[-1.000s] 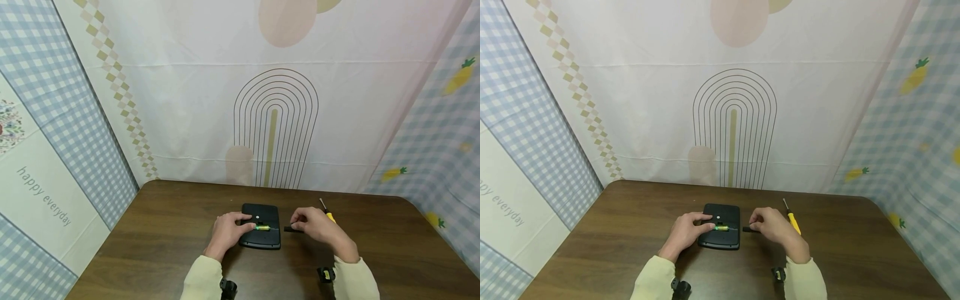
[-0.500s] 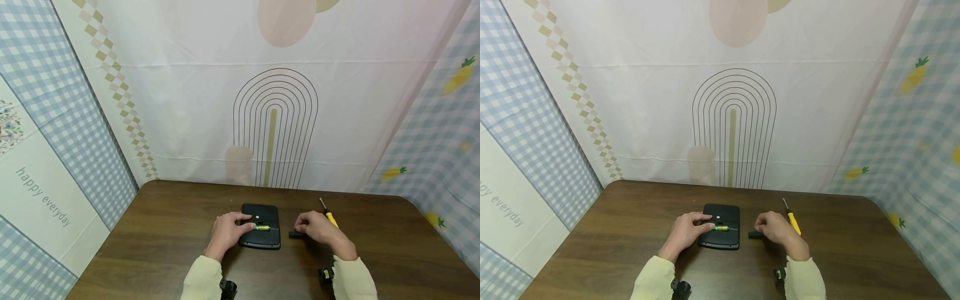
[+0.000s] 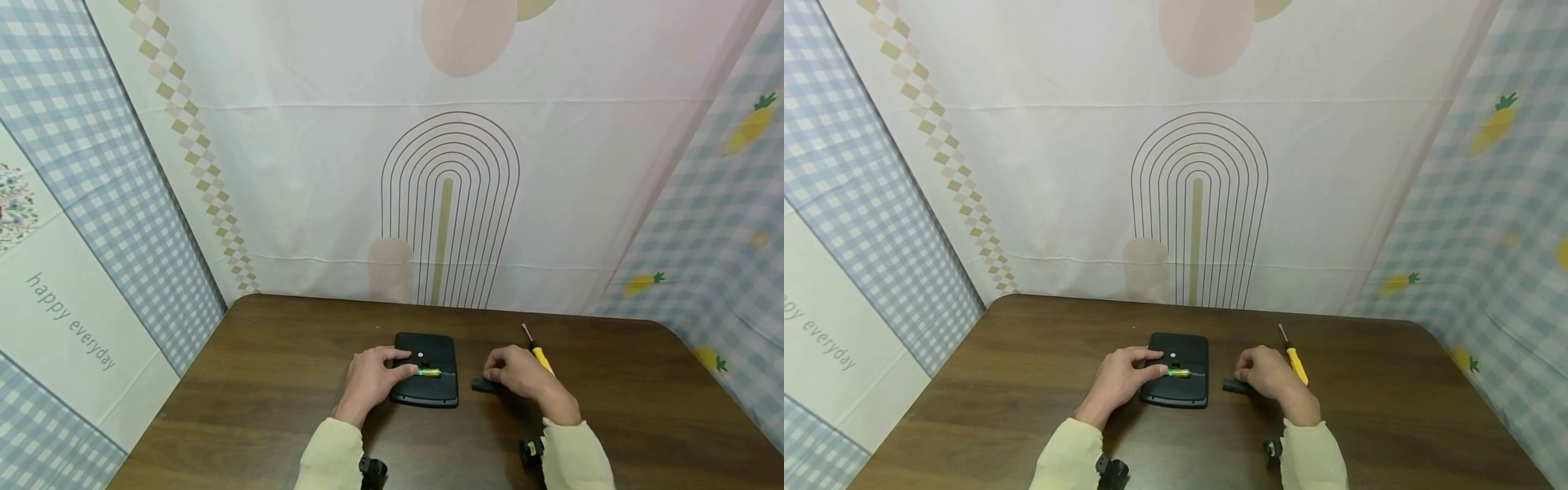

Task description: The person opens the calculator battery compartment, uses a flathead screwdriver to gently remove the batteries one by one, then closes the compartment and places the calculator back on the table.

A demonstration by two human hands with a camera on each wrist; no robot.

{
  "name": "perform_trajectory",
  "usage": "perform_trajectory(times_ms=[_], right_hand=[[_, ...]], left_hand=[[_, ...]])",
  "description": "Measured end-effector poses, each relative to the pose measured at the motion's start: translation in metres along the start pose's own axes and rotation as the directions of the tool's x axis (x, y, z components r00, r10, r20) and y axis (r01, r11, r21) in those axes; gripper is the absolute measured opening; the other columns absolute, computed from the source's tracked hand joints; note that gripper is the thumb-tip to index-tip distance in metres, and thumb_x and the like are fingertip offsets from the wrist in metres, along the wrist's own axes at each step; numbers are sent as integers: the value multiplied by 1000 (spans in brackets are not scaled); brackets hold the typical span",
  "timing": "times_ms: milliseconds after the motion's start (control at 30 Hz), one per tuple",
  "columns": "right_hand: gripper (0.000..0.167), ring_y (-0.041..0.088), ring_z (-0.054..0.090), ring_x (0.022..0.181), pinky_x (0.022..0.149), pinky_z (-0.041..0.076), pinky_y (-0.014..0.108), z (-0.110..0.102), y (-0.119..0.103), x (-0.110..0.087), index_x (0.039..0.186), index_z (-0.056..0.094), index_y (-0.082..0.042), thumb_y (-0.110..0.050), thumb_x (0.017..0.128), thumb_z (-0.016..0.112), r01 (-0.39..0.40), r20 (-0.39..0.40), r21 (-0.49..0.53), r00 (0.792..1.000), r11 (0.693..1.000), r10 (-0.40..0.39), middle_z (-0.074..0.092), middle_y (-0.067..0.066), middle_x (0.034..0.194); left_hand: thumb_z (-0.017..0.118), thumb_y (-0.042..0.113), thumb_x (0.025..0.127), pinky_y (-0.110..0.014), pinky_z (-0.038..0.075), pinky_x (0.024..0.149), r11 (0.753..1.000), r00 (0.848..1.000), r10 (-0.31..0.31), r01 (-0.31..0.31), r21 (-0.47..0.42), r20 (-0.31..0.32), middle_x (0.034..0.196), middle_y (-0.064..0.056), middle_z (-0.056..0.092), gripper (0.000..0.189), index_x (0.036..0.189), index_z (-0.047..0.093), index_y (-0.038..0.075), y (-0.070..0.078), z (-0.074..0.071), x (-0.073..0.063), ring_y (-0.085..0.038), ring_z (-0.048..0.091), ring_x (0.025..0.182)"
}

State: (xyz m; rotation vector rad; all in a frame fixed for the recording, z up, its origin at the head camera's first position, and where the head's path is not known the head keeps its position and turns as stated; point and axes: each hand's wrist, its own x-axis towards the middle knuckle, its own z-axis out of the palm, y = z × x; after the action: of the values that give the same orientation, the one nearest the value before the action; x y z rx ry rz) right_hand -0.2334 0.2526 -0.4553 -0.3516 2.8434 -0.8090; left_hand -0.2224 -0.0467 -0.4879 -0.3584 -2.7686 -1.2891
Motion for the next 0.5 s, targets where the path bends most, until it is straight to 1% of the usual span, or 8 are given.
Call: perform_trajectory(times_ms=[100, 167, 267, 333, 500], right_hand=[[10, 16, 56, 76, 70, 51, 36, 0, -3, 0, 88, 73, -10, -4, 95, 76, 5, -24, -9, 1000, 1000, -5, 65, -2, 83], [9, 15, 56, 75, 69, 52, 36, 0, -8, 1, 90, 72, -10, -3, 95, 77, 25, -54, -11, 998, 1000, -25, 64, -2, 83], [9, 14, 58, 74, 68, 53, 36, -1, -19, 0, 92, 72, -10, -3, 94, 78, 73, -101, -10, 992, 997, -74, 65, -2, 85], [9, 13, 59, 76, 69, 55, 36, -1, -28, -1, 95, 73, -10, -2, 94, 78, 106, -122, -7, 987, 994, -106, 65, -2, 88], [11, 12, 62, 84, 76, 58, 36, 2, -50, -1, 101, 75, -9, -2, 94, 79, 180, -130, 9, 975, 984, -178, 67, -2, 95]], left_hand=[[83, 35, 94, -76, 23, 117, 1000, 1000, -1, 1, 3, -4, 132, -13, 72, 33, 121, 83, 17, 1, 0, -1, -41, 61, 131], [83, 35, 93, -76, 23, 117, 1000, 1000, 0, 0, 8, -7, 132, -13, 72, 33, 121, 83, 17, 1, 0, 0, -41, 61, 131], [83, 35, 93, -75, 24, 117, 1000, 1000, -3, 3, 10, -12, 132, -13, 72, 32, 120, 83, 17, 1, 0, 0, -41, 61, 130], [84, 35, 93, -75, 25, 117, 1000, 1000, -7, 7, 13, -16, 132, -12, 73, 32, 120, 83, 18, 1, 1, 0, -40, 62, 130], [84, 36, 93, -75, 25, 117, 1000, 1000, -12, 12, 18, -25, 131, -11, 73, 31, 119, 84, 19, 2, 2, 0, -39, 63, 129]])
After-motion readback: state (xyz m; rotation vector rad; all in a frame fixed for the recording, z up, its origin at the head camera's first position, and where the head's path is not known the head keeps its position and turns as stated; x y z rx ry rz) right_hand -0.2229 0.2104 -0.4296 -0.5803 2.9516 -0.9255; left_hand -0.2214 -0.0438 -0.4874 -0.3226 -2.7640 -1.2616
